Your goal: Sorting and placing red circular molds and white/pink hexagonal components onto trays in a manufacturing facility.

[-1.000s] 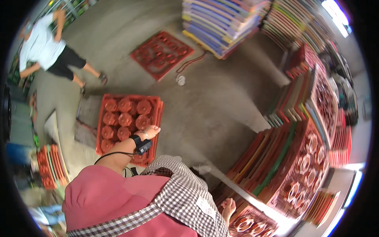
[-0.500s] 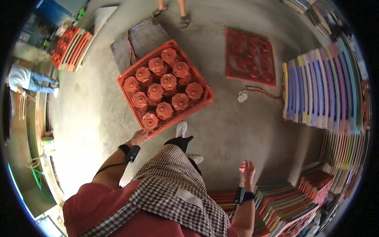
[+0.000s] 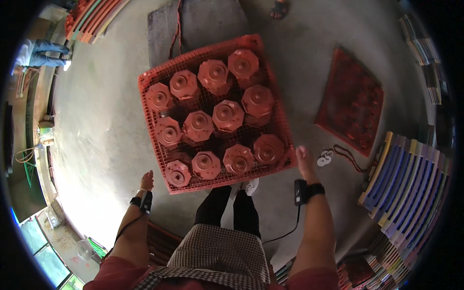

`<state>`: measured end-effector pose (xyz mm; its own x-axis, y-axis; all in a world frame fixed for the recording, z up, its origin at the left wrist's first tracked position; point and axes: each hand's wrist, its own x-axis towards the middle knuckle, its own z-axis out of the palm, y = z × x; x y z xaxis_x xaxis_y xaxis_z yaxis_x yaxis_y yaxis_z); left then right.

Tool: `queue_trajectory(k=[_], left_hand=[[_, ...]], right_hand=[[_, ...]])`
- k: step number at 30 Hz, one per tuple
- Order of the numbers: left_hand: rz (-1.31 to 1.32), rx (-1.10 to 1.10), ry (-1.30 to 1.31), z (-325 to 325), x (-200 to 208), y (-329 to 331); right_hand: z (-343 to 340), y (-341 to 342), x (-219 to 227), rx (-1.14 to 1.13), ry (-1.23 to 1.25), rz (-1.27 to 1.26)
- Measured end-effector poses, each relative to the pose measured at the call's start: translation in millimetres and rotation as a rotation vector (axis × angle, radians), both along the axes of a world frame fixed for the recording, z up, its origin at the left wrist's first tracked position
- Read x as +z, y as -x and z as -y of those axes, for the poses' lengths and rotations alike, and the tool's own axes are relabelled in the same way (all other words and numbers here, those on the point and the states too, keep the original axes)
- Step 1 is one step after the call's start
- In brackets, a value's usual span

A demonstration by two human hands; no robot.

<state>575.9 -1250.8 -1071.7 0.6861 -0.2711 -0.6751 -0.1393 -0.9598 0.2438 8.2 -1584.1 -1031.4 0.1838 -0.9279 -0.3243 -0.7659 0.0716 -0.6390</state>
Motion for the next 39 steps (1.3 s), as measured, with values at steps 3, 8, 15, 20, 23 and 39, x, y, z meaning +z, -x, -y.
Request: queue_trajectory(k=[3, 8, 15, 20, 23, 39], left_hand=[[-0.023, 0.110, 0.042, 18, -50, -8], [-0.208, 0.324, 0.429, 66, -76, 24], [-0.227, 0.746, 0.639, 86, -51, 44], [-0.207, 0.704, 0.617, 100, -29, 39], [-0.232, 0.696, 0.627, 96, -23, 28], [-0.247, 0.067, 0.575, 298, 62, 29]], right_hand=[[50, -10, -48, -0.034, -0.123, -0.014], [73, -16, -97, -0.512, -0.590, 0.521], [74, -42, -83, -0.509, -0.415, 0.290], [57, -34, -80, -0.568, -0.384, 0.299], [44, -30, -78, -0.629, -0.393, 0.357], [-141, 7, 14, -1.335, -0.409, 0.412]])
